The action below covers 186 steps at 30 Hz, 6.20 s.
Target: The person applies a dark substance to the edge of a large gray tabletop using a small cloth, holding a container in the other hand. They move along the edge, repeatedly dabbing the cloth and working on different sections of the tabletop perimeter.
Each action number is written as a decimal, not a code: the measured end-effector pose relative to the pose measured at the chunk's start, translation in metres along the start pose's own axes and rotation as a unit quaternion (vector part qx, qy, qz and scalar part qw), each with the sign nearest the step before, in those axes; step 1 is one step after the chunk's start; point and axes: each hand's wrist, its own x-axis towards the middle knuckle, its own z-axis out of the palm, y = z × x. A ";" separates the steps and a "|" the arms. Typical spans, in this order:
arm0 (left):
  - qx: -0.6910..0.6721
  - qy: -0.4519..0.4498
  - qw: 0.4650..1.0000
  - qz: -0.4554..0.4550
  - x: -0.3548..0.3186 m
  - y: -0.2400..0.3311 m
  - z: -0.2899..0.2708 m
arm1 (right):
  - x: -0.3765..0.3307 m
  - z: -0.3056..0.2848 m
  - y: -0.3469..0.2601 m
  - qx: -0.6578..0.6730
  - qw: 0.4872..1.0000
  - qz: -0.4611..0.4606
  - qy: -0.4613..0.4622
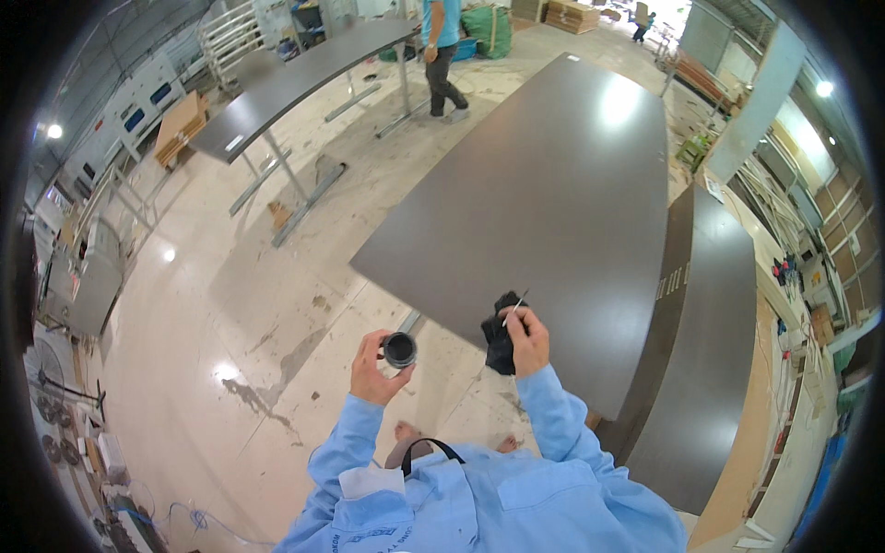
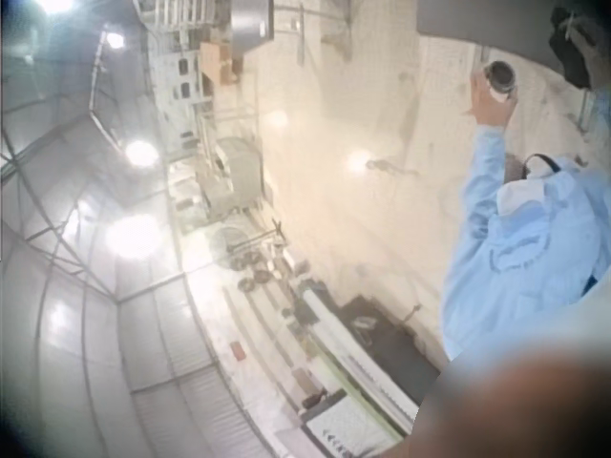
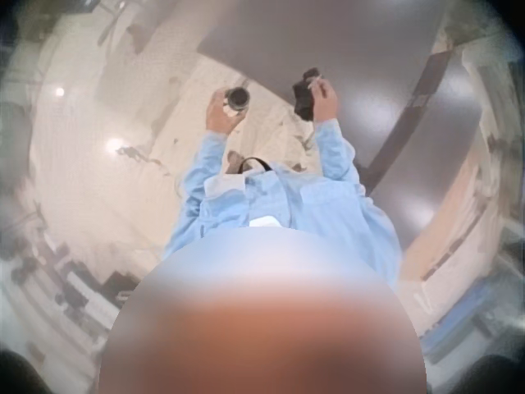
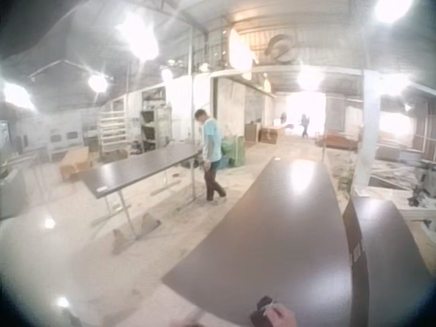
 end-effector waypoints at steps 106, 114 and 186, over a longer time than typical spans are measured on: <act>-0.176 -0.439 0.842 0.259 1.750 -0.196 0.867 | 1.784 -0.041 0.081 0.350 0.935 -0.003 0.058; -0.197 -0.356 0.893 0.192 1.903 -0.202 0.960 | 2.023 -0.081 0.110 0.290 0.935 0.047 0.201; 0.168 0.810 0.322 -0.461 2.869 -0.869 0.727 | 2.961 1.456 0.330 0.209 0.533 -0.459 -0.680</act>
